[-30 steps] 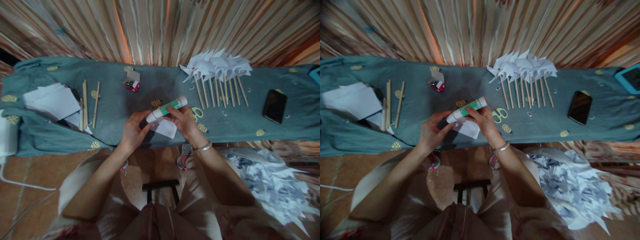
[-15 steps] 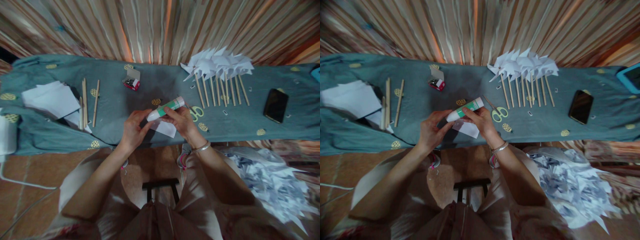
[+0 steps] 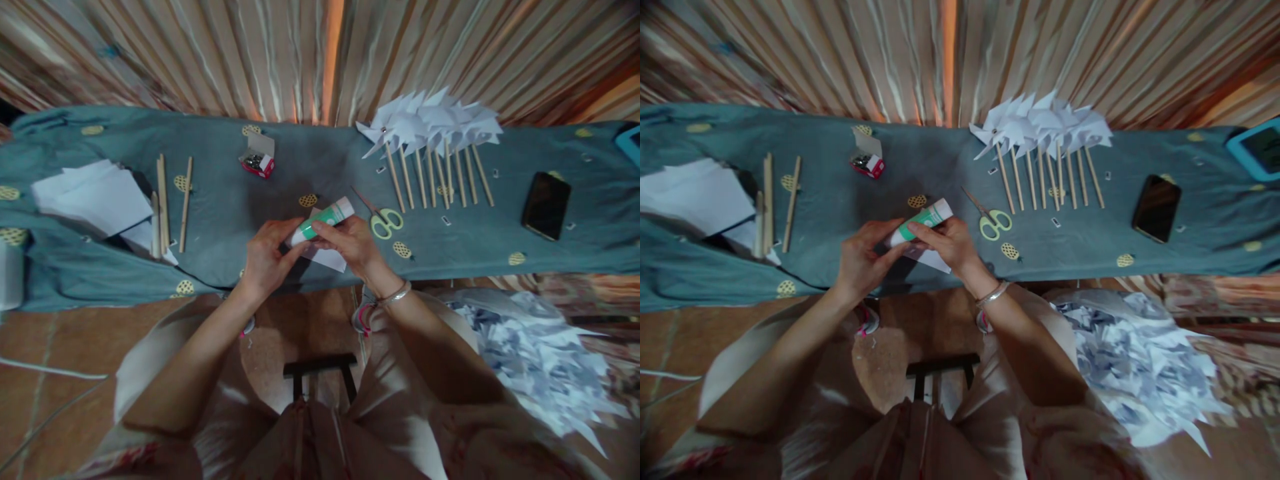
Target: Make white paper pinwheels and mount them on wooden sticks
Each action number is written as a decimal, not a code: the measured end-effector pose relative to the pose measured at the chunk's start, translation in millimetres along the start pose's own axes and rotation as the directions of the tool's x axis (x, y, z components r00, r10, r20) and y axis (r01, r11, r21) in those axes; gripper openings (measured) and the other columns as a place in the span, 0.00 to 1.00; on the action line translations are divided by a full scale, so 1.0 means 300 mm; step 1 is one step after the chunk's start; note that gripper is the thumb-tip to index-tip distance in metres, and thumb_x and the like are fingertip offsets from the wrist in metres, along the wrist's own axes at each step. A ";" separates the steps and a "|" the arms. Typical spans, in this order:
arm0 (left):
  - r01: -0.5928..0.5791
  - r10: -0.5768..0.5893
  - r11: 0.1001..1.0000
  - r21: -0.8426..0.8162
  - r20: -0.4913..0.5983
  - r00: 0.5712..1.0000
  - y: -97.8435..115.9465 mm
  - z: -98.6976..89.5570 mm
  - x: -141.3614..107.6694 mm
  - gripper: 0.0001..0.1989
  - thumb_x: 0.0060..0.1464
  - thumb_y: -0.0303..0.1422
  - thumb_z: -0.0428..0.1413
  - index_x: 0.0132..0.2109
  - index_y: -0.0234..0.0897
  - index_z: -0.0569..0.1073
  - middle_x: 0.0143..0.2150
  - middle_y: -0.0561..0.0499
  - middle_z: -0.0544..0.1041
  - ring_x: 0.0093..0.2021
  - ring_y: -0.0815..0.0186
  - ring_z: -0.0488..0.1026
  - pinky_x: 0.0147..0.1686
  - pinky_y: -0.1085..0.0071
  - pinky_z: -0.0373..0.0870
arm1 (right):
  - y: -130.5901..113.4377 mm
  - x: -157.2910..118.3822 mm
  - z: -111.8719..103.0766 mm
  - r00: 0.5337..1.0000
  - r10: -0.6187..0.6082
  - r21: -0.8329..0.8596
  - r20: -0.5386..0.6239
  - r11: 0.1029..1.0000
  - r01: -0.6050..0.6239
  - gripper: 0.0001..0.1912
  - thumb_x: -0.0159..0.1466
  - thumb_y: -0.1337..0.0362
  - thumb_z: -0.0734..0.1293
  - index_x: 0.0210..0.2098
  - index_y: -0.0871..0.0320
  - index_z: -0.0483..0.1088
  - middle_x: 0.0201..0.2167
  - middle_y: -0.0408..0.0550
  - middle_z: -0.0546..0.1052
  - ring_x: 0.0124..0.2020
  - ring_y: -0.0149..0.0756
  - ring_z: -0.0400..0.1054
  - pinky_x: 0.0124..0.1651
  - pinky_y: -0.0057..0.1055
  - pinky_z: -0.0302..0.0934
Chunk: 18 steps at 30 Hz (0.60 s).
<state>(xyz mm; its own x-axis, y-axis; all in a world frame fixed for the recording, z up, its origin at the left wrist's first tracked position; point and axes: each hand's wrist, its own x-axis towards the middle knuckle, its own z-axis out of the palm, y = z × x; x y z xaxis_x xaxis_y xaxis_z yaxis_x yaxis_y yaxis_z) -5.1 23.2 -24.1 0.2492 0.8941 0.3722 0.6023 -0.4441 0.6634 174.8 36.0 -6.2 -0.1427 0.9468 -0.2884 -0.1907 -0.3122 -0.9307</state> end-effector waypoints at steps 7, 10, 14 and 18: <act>0.078 -0.075 0.993 0.090 -0.042 0.996 -0.067 -0.034 0.024 0.17 0.60 0.43 0.57 0.50 0.40 0.77 0.46 0.47 0.82 0.45 0.58 0.77 0.47 0.62 0.74 | -0.005 0.002 -0.106 0.963 -0.240 -0.232 -0.123 0.950 0.207 0.20 0.55 0.47 0.74 0.37 0.55 0.74 0.29 0.44 0.81 0.28 0.32 0.74 0.29 0.28 0.67; 0.066 -0.061 0.979 0.193 -0.029 0.998 -0.116 -0.052 0.028 0.17 0.59 0.42 0.56 0.50 0.39 0.77 0.46 0.45 0.81 0.47 0.54 0.77 0.49 0.57 0.73 | 0.012 -0.018 -0.160 0.930 -0.365 -0.481 -0.045 0.823 0.300 0.11 0.61 0.55 0.69 0.36 0.55 0.76 0.30 0.45 0.81 0.31 0.34 0.74 0.37 0.33 0.69; 0.023 -0.018 0.959 0.282 -0.021 1.000 -0.119 -0.055 0.023 0.18 0.60 0.41 0.56 0.53 0.37 0.75 0.54 0.40 0.78 0.55 0.48 0.73 0.54 0.49 0.68 | 0.035 -0.061 -0.193 0.865 -0.467 -0.754 0.183 0.499 0.428 0.10 0.63 0.68 0.64 0.38 0.54 0.78 0.40 0.48 0.82 0.45 0.41 0.75 0.52 0.41 0.67; -0.213 0.208 0.950 0.230 0.046 0.977 -0.037 -0.019 -0.005 0.24 0.58 0.42 0.61 0.58 0.39 0.70 0.60 0.39 0.72 0.60 0.48 0.68 0.58 0.49 0.65 | 0.048 -0.085 -0.197 0.828 -0.476 -0.803 0.298 0.344 0.487 0.14 0.65 0.70 0.60 0.41 0.55 0.77 0.48 0.51 0.80 0.50 0.42 0.73 0.57 0.44 0.66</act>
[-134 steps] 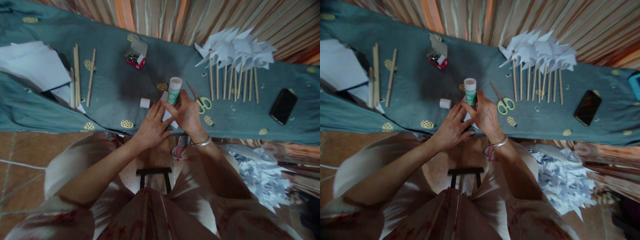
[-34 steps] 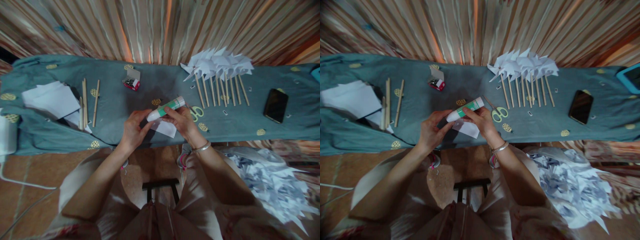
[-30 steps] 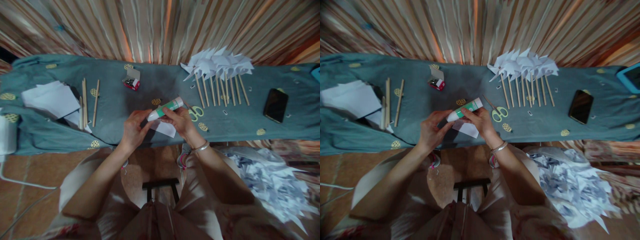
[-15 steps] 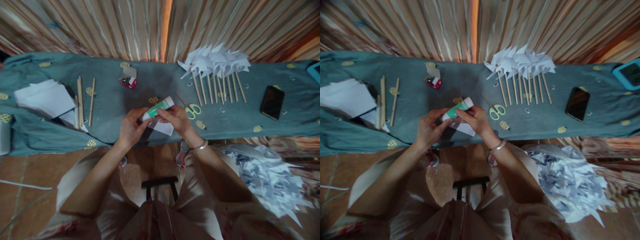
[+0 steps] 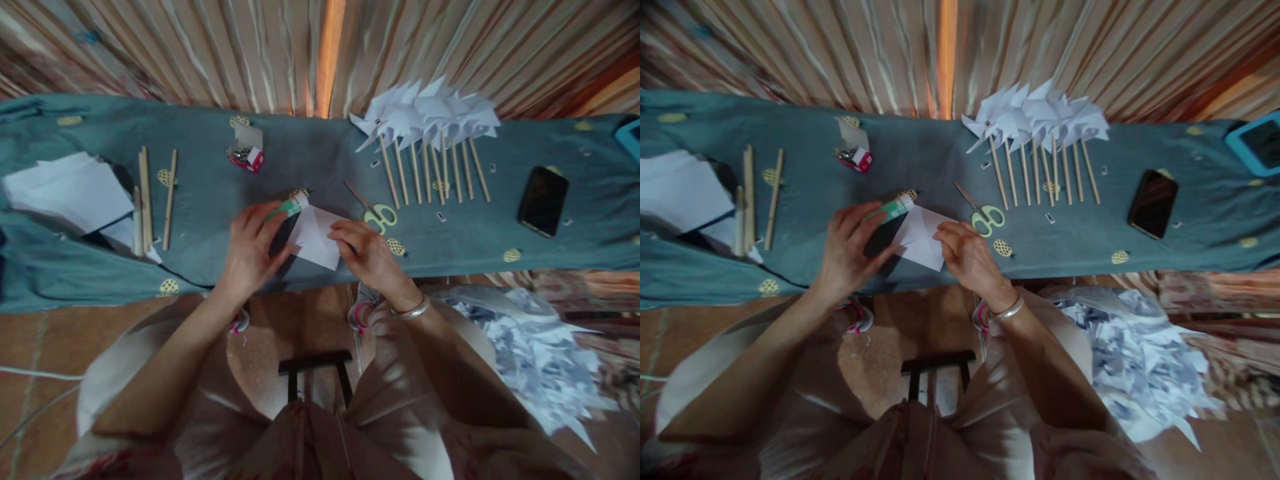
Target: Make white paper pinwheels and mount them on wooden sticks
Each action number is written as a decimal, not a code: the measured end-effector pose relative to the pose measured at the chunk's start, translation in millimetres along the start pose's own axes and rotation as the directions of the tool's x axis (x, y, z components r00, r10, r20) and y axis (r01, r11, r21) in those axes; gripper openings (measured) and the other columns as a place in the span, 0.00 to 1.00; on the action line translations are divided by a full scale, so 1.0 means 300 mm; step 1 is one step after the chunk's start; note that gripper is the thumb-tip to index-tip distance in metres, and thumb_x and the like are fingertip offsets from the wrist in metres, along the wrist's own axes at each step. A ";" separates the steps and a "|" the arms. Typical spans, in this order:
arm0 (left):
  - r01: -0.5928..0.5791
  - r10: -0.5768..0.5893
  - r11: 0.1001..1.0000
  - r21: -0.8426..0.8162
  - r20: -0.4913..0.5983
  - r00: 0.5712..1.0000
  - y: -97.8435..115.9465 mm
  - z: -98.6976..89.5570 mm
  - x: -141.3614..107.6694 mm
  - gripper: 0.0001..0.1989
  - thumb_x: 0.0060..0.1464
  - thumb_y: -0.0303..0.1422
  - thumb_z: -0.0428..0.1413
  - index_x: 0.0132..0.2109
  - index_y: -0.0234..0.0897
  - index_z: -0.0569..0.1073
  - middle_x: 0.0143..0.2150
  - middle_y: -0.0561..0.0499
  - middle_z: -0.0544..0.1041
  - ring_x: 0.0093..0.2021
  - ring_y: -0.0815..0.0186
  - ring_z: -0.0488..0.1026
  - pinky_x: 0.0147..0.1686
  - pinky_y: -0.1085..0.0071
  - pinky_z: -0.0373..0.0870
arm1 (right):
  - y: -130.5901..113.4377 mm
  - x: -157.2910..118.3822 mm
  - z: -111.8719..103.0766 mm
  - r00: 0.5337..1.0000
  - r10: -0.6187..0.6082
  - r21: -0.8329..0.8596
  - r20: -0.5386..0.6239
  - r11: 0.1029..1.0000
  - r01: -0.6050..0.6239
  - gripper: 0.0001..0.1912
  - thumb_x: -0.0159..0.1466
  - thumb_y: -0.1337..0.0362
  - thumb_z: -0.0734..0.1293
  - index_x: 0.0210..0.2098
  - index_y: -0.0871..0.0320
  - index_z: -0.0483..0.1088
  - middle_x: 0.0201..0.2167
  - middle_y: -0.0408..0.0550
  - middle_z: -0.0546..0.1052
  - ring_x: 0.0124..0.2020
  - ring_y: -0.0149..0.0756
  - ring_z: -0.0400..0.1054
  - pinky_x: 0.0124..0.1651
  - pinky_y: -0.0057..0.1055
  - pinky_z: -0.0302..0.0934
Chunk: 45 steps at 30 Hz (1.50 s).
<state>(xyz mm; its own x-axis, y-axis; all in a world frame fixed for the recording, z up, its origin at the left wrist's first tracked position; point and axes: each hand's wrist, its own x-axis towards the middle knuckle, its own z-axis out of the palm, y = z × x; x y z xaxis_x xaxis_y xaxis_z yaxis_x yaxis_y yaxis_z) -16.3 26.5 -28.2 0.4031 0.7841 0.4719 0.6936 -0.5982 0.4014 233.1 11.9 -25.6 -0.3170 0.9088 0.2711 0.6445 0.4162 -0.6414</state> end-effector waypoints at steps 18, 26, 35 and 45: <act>-0.261 0.260 0.965 -0.013 0.163 0.952 0.127 0.068 -0.021 0.10 0.66 0.29 0.51 0.46 0.35 0.77 0.42 0.45 0.82 0.43 0.60 0.76 0.40 0.64 0.71 | -0.025 -0.037 -0.043 0.995 0.047 0.112 0.094 0.992 -0.057 0.17 0.57 0.74 0.65 0.44 0.54 0.75 0.55 0.53 0.76 0.58 0.44 0.70 0.62 0.47 0.62; -0.235 0.254 0.963 -0.129 0.154 0.955 0.155 0.061 -0.045 0.09 0.65 0.28 0.52 0.46 0.35 0.77 0.42 0.44 0.82 0.45 0.59 0.77 0.43 0.62 0.74 | -0.022 -0.064 -0.048 0.984 0.087 0.294 0.159 0.947 -0.131 0.04 0.59 0.69 0.70 0.34 0.53 0.76 0.55 0.50 0.76 0.58 0.42 0.70 0.62 0.45 0.61; -0.144 0.163 0.982 -0.124 0.159 0.974 0.161 0.057 -0.053 0.12 0.66 0.30 0.50 0.53 0.36 0.74 0.43 0.45 0.81 0.44 0.62 0.78 0.46 0.64 0.76 | -0.038 -0.045 -0.013 0.986 0.155 0.252 0.066 0.953 -0.167 0.03 0.60 0.68 0.69 0.31 0.54 0.76 0.52 0.50 0.76 0.52 0.42 0.72 0.59 0.47 0.64; -0.149 0.180 0.972 -0.180 0.168 0.969 0.148 0.070 -0.060 0.11 0.65 0.28 0.51 0.49 0.36 0.77 0.41 0.44 0.80 0.45 0.60 0.75 0.44 0.62 0.76 | -0.050 -0.039 0.001 0.990 0.143 0.139 0.006 0.980 -0.143 0.03 0.61 0.67 0.69 0.30 0.54 0.74 0.50 0.51 0.77 0.52 0.43 0.72 0.57 0.47 0.65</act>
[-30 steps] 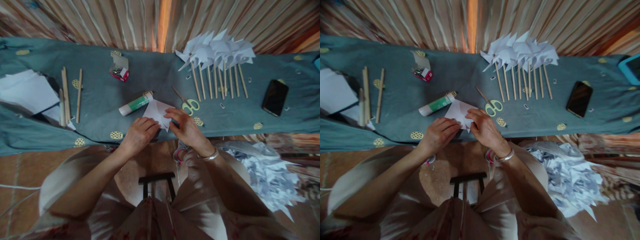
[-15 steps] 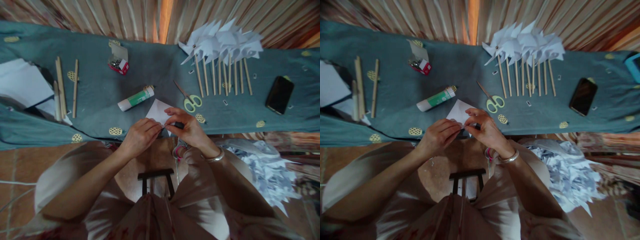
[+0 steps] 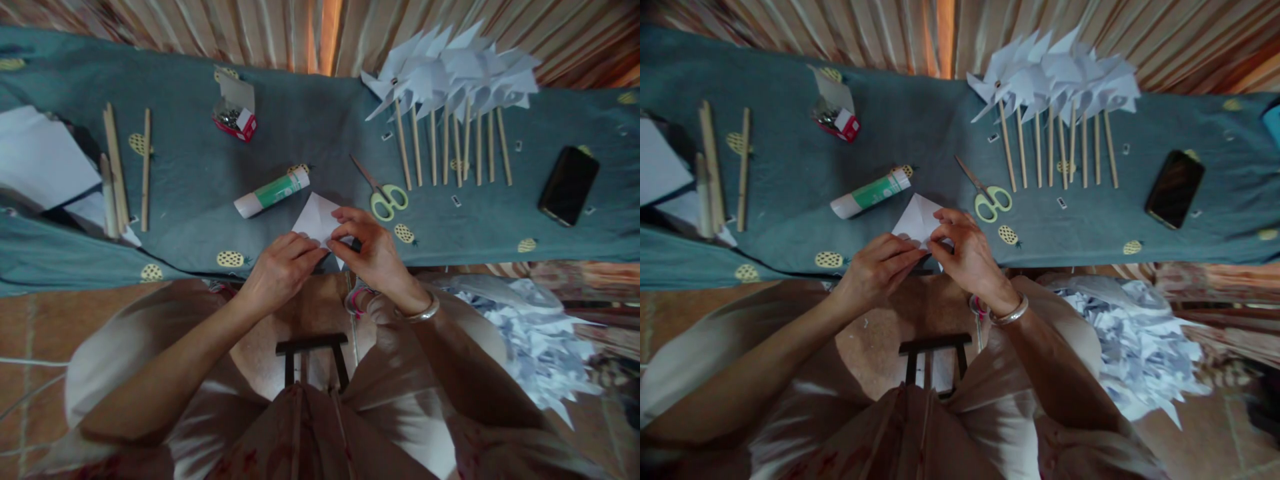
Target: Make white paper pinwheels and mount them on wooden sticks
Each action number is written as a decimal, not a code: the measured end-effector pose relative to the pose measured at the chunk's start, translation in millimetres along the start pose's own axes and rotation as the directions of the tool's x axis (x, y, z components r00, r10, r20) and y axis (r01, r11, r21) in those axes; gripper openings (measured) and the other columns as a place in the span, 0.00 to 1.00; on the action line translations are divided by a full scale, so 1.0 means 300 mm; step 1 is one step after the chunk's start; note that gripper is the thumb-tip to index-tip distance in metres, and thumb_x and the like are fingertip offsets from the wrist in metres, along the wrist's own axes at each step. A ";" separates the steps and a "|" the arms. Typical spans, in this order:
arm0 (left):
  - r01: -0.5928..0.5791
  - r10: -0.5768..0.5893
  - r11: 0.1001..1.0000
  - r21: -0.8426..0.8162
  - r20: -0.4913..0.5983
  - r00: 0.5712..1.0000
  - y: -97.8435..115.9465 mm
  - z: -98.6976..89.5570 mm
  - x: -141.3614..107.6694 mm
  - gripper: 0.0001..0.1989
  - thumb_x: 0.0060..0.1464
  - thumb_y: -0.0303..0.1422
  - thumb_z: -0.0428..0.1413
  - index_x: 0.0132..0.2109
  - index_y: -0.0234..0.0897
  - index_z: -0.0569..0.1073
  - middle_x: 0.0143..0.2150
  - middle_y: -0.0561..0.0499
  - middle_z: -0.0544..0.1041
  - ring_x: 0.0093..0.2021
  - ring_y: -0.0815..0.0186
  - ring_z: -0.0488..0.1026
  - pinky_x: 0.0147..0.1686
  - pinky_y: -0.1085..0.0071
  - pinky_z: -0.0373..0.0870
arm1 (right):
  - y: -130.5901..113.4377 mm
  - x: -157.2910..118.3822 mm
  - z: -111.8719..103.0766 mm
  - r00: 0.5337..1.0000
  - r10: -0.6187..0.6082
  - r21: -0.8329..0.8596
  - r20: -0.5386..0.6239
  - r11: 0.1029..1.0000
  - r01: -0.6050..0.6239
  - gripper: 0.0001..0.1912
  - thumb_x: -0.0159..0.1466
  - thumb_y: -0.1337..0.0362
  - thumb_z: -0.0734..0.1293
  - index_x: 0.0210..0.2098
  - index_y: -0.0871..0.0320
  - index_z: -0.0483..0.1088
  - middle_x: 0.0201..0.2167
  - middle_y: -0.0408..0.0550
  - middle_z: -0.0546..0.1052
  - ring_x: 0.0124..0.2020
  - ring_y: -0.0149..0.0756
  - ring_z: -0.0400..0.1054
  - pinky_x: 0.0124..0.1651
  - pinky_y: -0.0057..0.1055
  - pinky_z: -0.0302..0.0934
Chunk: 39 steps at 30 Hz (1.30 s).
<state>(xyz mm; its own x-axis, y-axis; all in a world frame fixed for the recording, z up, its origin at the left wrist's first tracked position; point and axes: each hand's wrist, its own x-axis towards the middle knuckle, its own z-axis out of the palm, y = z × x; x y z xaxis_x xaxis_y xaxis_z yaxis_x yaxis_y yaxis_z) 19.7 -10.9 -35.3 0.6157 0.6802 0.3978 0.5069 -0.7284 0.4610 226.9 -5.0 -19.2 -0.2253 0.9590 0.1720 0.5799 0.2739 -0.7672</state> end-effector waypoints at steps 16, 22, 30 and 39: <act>-0.014 0.014 1.000 -0.005 -0.047 0.999 -0.003 0.004 0.011 0.09 0.65 0.30 0.53 0.46 0.36 0.77 0.39 0.47 0.78 0.41 0.63 0.74 0.41 0.64 0.74 | 0.012 -0.009 0.006 0.999 -0.026 -0.030 -0.030 0.999 0.025 0.01 0.60 0.66 0.70 0.31 0.55 0.74 0.51 0.52 0.77 0.52 0.44 0.73 0.57 0.47 0.65; -0.029 0.029 1.000 0.007 -0.058 0.998 0.000 0.000 0.016 0.08 0.65 0.29 0.54 0.46 0.34 0.77 0.38 0.46 0.77 0.40 0.63 0.73 0.39 0.66 0.73 | 0.015 -0.010 0.002 0.999 -0.047 -0.056 -0.021 0.997 0.046 0.01 0.60 0.65 0.70 0.32 0.55 0.74 0.50 0.52 0.77 0.53 0.45 0.72 0.57 0.47 0.65; 0.019 -0.019 1.000 0.006 -0.013 1.000 0.001 0.000 0.021 0.09 0.65 0.30 0.52 0.46 0.36 0.78 0.38 0.47 0.77 0.39 0.64 0.72 0.39 0.67 0.73 | 0.013 -0.008 0.000 0.998 -0.059 -0.080 -0.011 0.995 0.058 0.01 0.61 0.65 0.69 0.32 0.56 0.74 0.50 0.53 0.77 0.53 0.45 0.72 0.57 0.47 0.66; 0.000 0.000 1.000 0.001 -0.050 0.999 0.005 -0.002 0.027 0.09 0.65 0.28 0.53 0.46 0.33 0.78 0.36 0.47 0.77 0.38 0.64 0.72 0.37 0.69 0.72 | 0.022 -0.023 0.011 0.989 -0.147 -0.149 -0.013 0.978 0.143 0.15 0.63 0.72 0.62 0.42 0.49 0.76 0.56 0.47 0.72 0.56 0.42 0.68 0.61 0.45 0.64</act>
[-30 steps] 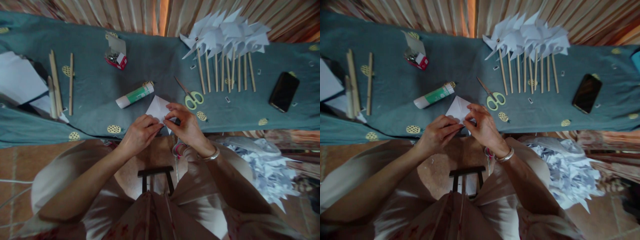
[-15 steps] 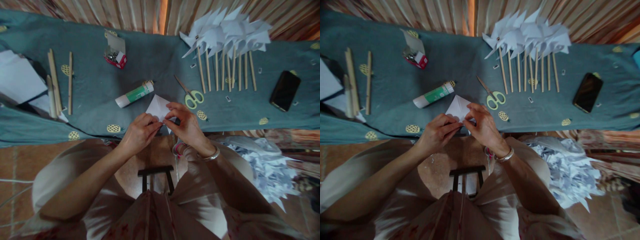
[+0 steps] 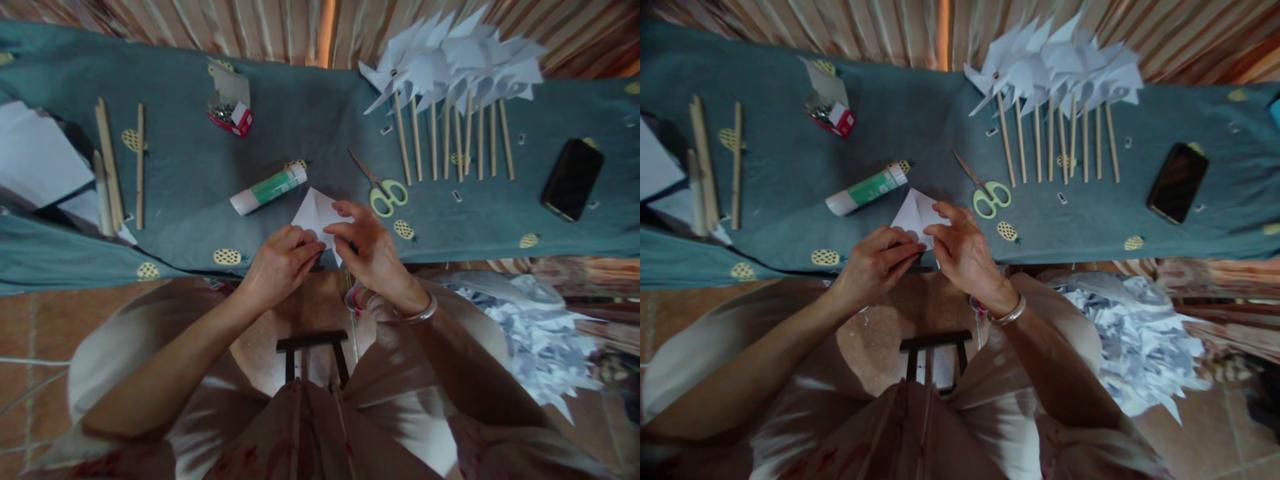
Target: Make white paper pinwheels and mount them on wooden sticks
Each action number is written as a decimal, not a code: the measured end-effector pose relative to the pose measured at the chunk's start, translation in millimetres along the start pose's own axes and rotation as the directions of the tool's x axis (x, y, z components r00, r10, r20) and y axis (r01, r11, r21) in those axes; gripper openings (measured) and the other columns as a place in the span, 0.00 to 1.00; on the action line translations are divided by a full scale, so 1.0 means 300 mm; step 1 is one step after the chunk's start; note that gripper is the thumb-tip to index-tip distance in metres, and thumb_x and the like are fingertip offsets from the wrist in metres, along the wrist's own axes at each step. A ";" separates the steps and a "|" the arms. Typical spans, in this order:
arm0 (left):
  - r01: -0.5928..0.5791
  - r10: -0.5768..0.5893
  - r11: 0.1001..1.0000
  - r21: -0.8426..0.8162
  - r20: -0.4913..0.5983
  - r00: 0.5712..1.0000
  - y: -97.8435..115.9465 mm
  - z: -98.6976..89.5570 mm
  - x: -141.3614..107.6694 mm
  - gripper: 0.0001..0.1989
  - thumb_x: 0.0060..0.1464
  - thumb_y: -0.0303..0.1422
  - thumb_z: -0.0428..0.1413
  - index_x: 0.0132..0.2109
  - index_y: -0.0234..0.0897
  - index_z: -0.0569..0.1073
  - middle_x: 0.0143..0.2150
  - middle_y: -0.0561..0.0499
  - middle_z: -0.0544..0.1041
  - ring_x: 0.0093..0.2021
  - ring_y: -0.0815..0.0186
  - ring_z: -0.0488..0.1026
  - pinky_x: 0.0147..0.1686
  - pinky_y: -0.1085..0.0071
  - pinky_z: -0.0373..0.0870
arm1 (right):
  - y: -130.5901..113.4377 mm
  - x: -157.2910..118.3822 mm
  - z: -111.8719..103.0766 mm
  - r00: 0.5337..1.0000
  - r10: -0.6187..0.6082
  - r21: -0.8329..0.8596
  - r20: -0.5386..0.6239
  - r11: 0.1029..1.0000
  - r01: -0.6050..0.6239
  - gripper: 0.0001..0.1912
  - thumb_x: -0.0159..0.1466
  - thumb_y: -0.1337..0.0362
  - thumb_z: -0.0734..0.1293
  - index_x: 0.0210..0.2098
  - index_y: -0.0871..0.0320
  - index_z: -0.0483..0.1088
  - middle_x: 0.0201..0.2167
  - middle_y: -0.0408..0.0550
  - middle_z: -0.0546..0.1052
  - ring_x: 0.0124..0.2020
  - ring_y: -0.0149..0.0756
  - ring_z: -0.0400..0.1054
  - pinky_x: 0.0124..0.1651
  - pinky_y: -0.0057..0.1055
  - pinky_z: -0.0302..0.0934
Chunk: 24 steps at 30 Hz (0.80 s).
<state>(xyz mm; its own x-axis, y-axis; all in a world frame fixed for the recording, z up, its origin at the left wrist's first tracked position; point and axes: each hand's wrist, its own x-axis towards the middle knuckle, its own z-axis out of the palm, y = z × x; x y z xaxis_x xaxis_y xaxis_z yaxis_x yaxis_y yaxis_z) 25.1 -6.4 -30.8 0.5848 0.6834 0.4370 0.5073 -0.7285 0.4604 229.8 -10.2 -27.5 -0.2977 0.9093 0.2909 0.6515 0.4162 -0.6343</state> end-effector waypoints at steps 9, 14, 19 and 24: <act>0.015 -0.015 1.000 0.007 0.011 1.000 0.000 0.004 -0.002 0.08 0.64 0.28 0.53 0.45 0.34 0.78 0.37 0.48 0.76 0.39 0.64 0.73 0.39 0.68 0.73 | 0.009 -0.019 0.028 0.997 -0.076 -0.123 0.028 0.989 0.079 0.15 0.68 0.69 0.58 0.45 0.52 0.75 0.61 0.50 0.69 0.62 0.46 0.63 0.61 0.50 0.63; 0.014 -0.014 1.000 0.012 -0.009 1.000 -0.001 0.006 -0.003 0.08 0.63 0.28 0.54 0.44 0.33 0.78 0.38 0.46 0.77 0.39 0.64 0.74 0.38 0.68 0.74 | -0.013 -0.029 0.043 0.996 -0.039 -0.165 0.076 0.985 0.051 0.18 0.65 0.73 0.58 0.48 0.51 0.73 0.63 0.50 0.66 0.64 0.47 0.59 0.63 0.51 0.60; 0.032 -0.033 0.999 0.022 0.019 0.999 0.000 0.004 -0.003 0.08 0.64 0.28 0.53 0.45 0.34 0.78 0.40 0.45 0.77 0.40 0.63 0.74 0.40 0.66 0.75 | -0.018 -0.026 0.043 0.994 0.006 -0.126 0.110 0.992 0.008 0.20 0.64 0.74 0.59 0.50 0.50 0.73 0.65 0.51 0.65 0.66 0.50 0.58 0.65 0.54 0.57; 0.020 -0.021 0.999 0.039 0.021 1.000 -0.004 0.007 -0.003 0.09 0.65 0.29 0.52 0.45 0.34 0.78 0.39 0.45 0.77 0.39 0.63 0.74 0.40 0.66 0.74 | -0.004 -0.018 0.018 0.999 0.017 -0.060 0.033 0.998 -0.015 0.20 0.63 0.73 0.60 0.50 0.48 0.72 0.64 0.48 0.66 0.65 0.47 0.61 0.65 0.53 0.58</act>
<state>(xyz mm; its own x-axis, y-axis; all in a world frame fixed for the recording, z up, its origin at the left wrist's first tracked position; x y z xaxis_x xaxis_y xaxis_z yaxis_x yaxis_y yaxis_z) 25.3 -6.3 -33.5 0.5874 0.6973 0.4109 0.5432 -0.7160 0.4385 226.9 -15.5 -32.1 -0.3095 0.9158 0.2559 0.6964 0.4016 -0.5948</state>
